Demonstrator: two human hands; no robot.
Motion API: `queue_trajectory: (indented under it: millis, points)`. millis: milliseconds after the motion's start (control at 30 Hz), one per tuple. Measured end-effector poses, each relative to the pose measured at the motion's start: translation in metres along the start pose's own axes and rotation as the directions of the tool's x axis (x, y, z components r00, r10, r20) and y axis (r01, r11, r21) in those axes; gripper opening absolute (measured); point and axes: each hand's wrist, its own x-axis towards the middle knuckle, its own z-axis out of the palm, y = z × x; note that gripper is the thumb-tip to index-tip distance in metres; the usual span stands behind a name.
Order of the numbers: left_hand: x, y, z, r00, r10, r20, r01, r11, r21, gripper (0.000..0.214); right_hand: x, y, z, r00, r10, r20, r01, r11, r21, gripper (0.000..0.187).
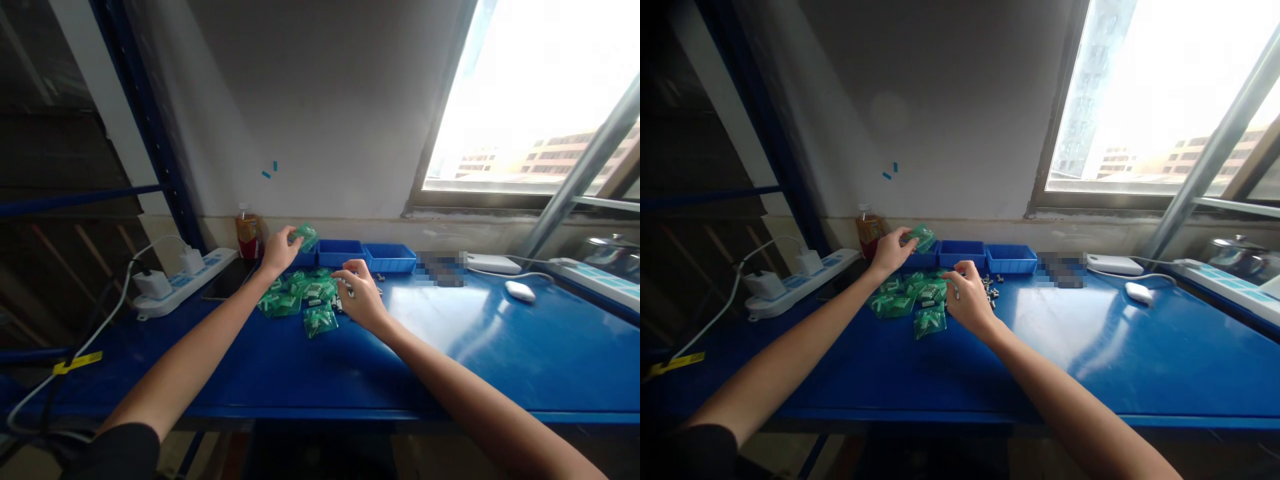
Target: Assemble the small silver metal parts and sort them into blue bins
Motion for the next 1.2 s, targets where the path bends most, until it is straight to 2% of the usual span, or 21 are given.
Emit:
queue_trajectory:
  millis: [67, 133, 200, 267, 333, 467, 600, 667, 733, 800, 833, 867, 933, 967, 1000, 1033, 1100, 1167, 1200]
  points:
    - [0.009, -0.006, 0.003, 0.998, -0.032, 0.054, 0.02, 0.98, 0.2, 0.063, 0.0, 0.0, 0.0, 1.0, 0.007, 0.014, -0.007, 1.0, -0.007, 0.022]
    - [0.005, -0.014, 0.008, 0.994, -0.053, 0.1, 0.019, 0.948, 0.319, 0.071, 0.001, 0.0, -0.001, 1.0, 0.016, 0.01, -0.016, 1.0, -0.009, 0.023]
    - [-0.009, -0.026, 0.01, 0.976, -0.047, 0.212, -0.039, 0.922, 0.385, 0.061, 0.002, 0.001, -0.002, 1.0, 0.022, -0.01, -0.022, 1.0, -0.016, 0.025]
    - [-0.025, -0.036, 0.009, 0.934, -0.073, 0.35, -0.085, 0.906, 0.416, 0.049, 0.002, 0.001, -0.003, 0.999, 0.028, -0.034, -0.029, 0.999, -0.027, 0.027]
    - [-0.036, -0.044, 0.007, 0.915, -0.102, 0.39, -0.081, 0.901, 0.426, 0.043, 0.002, 0.001, -0.003, 0.998, 0.033, -0.058, -0.035, 0.999, -0.032, 0.031]
    - [-0.039, -0.048, 0.003, 0.928, -0.136, 0.346, -0.023, 0.908, 0.417, 0.033, 0.003, -0.003, -0.006, 0.995, 0.03, -0.09, -0.033, 0.999, -0.034, 0.036]
    - [-0.031, -0.04, -0.001, 0.946, -0.13, 0.297, 0.01, 0.927, 0.374, 0.016, 0.004, -0.006, -0.01, 0.994, 0.053, -0.098, -0.055, 0.998, -0.021, 0.034]
    - [-0.032, -0.029, -0.004, 0.974, -0.037, 0.223, -0.028, 0.959, 0.282, 0.014, 0.004, -0.006, -0.011, 0.993, 0.082, -0.086, -0.08, 0.997, 0.02, 0.032]
    - [-0.038, -0.013, -0.006, 0.986, 0.154, 0.071, -0.161, 0.979, 0.122, 0.014, 0.005, -0.006, -0.011, 0.988, 0.144, -0.048, -0.136, 0.981, 0.136, 0.028]
    - [-0.048, 0.005, -0.007, 0.941, 0.334, -0.057, -0.331, 0.942, 0.056, 0.013, 0.006, -0.007, -0.009, 0.957, 0.283, 0.057, -0.285, 0.894, 0.346, 0.023]
    - [-0.054, 0.014, -0.006, 0.915, 0.391, -0.094, -0.389, 0.92, 0.045, 0.012, 0.006, -0.008, -0.009, 0.92, 0.359, 0.156, -0.389, 0.794, 0.468, 0.02]
    - [-0.061, 0.021, -0.005, 0.889, 0.45, -0.088, -0.449, 0.893, 0.034, 0.011, 0.007, -0.01, -0.009, 0.87, 0.412, 0.27, -0.489, 0.657, 0.574, 0.019]
    - [-0.071, 0.033, -0.002, 0.817, 0.577, -0.003, -0.577, 0.817, 0.027, 0.009, 0.01, -0.013, -0.01, 0.783, 0.422, 0.458, -0.61, 0.372, 0.7, 0.027]
    - [-0.075, 0.037, -0.001, 0.781, 0.622, 0.054, -0.623, 0.782, 0.02, 0.01, 0.011, -0.014, -0.012, 0.768, 0.409, 0.493, -0.621, 0.289, 0.729, 0.032]
    - [-0.078, 0.039, 0.001, 0.753, 0.649, 0.105, -0.654, 0.757, 0.009, 0.011, 0.012, -0.015, -0.013, 0.775, 0.409, 0.482, -0.608, 0.276, 0.744, 0.034]
    - [-0.08, 0.041, 0.001, 0.735, 0.661, 0.15, -0.668, 0.744, -0.007, 0.013, 0.013, -0.015, -0.015, 0.792, 0.426, 0.437, -0.585, 0.325, 0.743, 0.034]
    - [-0.081, 0.041, 0.003, 0.744, 0.634, 0.212, -0.638, 0.768, -0.057, 0.015, 0.014, -0.013, -0.016, 0.836, 0.458, 0.303, -0.529, 0.525, 0.666, 0.031]
    - [-0.079, 0.04, 0.003, 0.825, 0.514, 0.234, -0.495, 0.858, -0.14, 0.019, 0.012, -0.011, -0.016, 0.901, 0.405, 0.153, -0.423, 0.751, 0.506, 0.025]
    - [-0.077, 0.039, 0.004, 0.877, 0.411, 0.249, -0.367, 0.908, -0.204, 0.023, 0.011, -0.009, -0.015, 0.937, 0.337, 0.091, -0.343, 0.841, 0.418, 0.023]
